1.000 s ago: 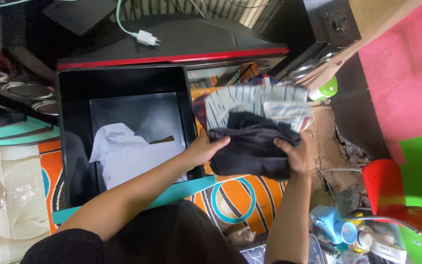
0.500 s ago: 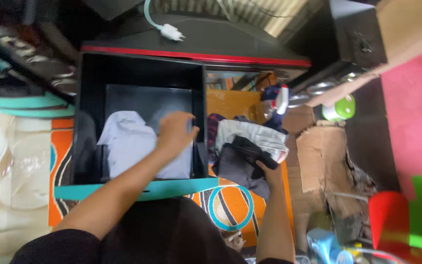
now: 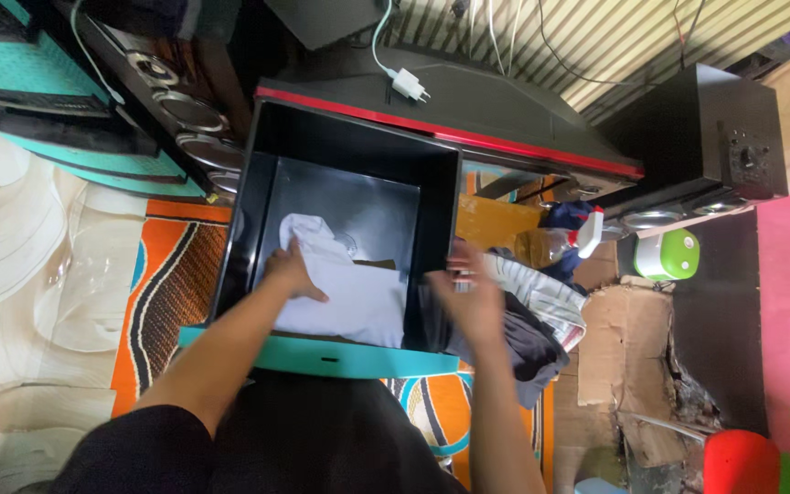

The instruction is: The person wipes the inside of a black drawer with a blue cloth, then places folded clothes into it and closes the drawer. They open a second drawer, remove clothes, and wipe the interior with a spray cleaner and cloth. The person repeats wiping motions on the drawer bottom throughout the clip.

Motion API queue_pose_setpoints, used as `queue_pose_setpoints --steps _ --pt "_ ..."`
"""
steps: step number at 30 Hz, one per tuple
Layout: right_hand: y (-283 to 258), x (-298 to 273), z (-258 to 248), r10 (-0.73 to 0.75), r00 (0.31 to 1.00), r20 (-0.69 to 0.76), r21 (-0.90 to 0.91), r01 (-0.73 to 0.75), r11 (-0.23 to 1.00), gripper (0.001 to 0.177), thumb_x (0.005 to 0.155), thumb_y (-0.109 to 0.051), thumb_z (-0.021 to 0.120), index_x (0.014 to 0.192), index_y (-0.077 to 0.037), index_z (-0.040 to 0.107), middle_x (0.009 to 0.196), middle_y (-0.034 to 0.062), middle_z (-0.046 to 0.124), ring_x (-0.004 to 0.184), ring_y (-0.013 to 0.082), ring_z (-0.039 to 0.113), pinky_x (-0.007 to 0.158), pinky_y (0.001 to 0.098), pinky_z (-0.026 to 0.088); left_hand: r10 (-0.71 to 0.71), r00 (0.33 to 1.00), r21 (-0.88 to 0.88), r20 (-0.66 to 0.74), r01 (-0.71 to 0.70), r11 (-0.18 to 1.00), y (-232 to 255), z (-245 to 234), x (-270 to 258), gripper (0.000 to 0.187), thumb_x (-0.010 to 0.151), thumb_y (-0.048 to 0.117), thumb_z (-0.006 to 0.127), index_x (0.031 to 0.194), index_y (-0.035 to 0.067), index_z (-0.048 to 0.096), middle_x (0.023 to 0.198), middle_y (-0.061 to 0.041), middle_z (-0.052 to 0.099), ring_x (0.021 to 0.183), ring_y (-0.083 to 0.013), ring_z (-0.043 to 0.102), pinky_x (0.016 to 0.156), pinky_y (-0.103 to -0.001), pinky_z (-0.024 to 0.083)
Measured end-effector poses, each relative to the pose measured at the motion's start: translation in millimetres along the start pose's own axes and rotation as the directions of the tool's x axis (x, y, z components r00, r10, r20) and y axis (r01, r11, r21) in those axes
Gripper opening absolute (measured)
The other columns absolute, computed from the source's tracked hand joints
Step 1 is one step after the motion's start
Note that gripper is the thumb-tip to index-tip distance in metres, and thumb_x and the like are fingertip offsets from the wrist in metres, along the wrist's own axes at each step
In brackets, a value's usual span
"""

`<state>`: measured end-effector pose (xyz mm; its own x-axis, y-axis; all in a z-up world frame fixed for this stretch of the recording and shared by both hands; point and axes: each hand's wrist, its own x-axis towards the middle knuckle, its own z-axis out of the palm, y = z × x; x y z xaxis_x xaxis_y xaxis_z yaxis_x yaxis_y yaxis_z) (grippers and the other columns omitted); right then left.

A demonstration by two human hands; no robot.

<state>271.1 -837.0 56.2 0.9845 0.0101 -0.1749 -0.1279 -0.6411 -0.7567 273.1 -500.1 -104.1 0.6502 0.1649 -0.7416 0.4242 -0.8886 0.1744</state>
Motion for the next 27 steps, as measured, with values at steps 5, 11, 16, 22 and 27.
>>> queue_pose_setpoints --steps 5,11,16,22,27 --pt "-14 38 95 0.172 0.896 0.408 -0.48 0.05 0.876 0.131 0.06 -0.044 0.094 0.162 -0.007 0.02 0.146 0.0329 0.047 0.128 0.0447 0.056 0.106 0.0456 0.05 -0.018 1.0 -0.14 -0.008 0.017 0.99 -2 -5 -5 0.16 0.047 0.045 0.102 0.164 0.006 -0.001 0.149 -0.025 0.047 0.135 -0.0433 0.051 0.112 -0.045 0.045" --pt "45 86 169 0.507 0.624 0.595 -0.67 0.037 0.741 0.16 0.054 -0.07 0.092 0.158 0.011 0.003 0.156 0.0374 0.033 0.14 0.0473 0.045 0.111 0.045 0.045 0.059 0.998 -0.322 -0.005 -0.058 0.945 -17 11 33 0.112 0.051 0.034 0.1 0.144 -0.001 0.05 0.143 -0.021 0.06 0.133 -0.0334 0.059 0.111 -0.037 0.047" --pt "72 89 192 0.432 0.631 0.644 -0.584 0.041 0.811 0.155 0.052 -0.059 0.099 0.15 0.022 0.011 0.151 0.0373 0.038 0.135 0.0461 0.052 0.111 0.0395 0.045 0.172 0.973 -0.385 0.154 -0.101 0.918 -27 22 53 0.093 0.055 0.024 0.098 0.138 0.005 0.06 0.138 -0.016 0.065 0.128 -0.0286 0.062 0.109 -0.036 0.047" --pt "50 94 175 0.434 0.691 0.578 -0.321 -0.297 0.9 0.111 0.055 -0.027 0.099 0.138 0.02 0.042 0.131 0.0311 0.062 0.121 0.0393 0.064 0.104 0.0383 0.052 0.222 0.94 -0.665 0.257 0.005 0.747 -28 2 39 0.073 0.067 0.004 0.085 0.137 0.005 0.064 0.132 -0.015 0.069 0.123 -0.0296 0.064 0.105 -0.041 0.049" --pt "3 102 121 0.288 0.774 0.564 0.138 -0.433 0.891 0.073 0.055 -0.011 0.091 0.12 0.009 0.065 0.115 0.0238 0.074 0.103 0.0346 0.074 0.093 0.048 0.06 0.315 0.933 -0.844 0.171 -0.026 0.535 -5 -56 18 0.068 0.07 -0.002 0.078 0.136 0.005 0.06 0.125 -0.017 0.072 0.117 -0.0319 0.069 0.102 -0.043 0.054"
